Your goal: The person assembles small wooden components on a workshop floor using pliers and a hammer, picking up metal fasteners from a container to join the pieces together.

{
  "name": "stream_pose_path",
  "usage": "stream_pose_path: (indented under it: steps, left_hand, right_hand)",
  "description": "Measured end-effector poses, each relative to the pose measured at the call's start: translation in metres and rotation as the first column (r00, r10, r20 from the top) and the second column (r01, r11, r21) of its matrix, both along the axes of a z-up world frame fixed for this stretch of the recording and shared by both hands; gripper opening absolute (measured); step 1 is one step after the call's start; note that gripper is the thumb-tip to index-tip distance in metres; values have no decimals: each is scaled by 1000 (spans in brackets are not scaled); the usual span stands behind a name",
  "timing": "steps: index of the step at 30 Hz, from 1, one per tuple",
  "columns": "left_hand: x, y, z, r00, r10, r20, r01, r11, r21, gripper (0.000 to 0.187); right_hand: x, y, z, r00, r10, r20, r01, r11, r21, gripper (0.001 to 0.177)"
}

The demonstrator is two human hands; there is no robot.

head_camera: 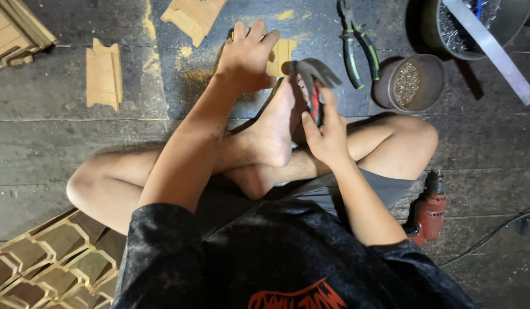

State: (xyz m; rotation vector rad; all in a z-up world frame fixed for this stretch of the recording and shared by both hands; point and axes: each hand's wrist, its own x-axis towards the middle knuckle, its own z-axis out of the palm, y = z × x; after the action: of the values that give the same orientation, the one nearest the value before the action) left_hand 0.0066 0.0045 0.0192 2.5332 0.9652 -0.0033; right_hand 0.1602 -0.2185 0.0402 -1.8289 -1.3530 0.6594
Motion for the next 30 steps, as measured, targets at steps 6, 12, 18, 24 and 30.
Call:
stream_pose_path:
  steps: [6,12,18,24,30]
  left_hand:
    - [4,2,5,998,2,-55,-7,995,-96,78]
    - [0,-1,-2,1000,6,28,-5,999,-38,78]
    - [-3,-6,-15,997,24,78,-25,1000,18,67]
    - [-1,-5,-6,998,8,67,-8,1000,12,72]
    - [-2,-3,-15,991,9,134,-22,995,98,65]
  right_hand:
    - [-1,3,14,997,-2,72,6,999,-53,62]
    - [-10,5,8,987,14,161,-33,992,118,52]
    - [-7,-13,-29,983,-125,137,105,984,146,63]
    - [-21,7,-2,1000,-24,-14,23,993,-113,61]
    - [-18,-9,-11,988,-146,58,124,950,286,62]
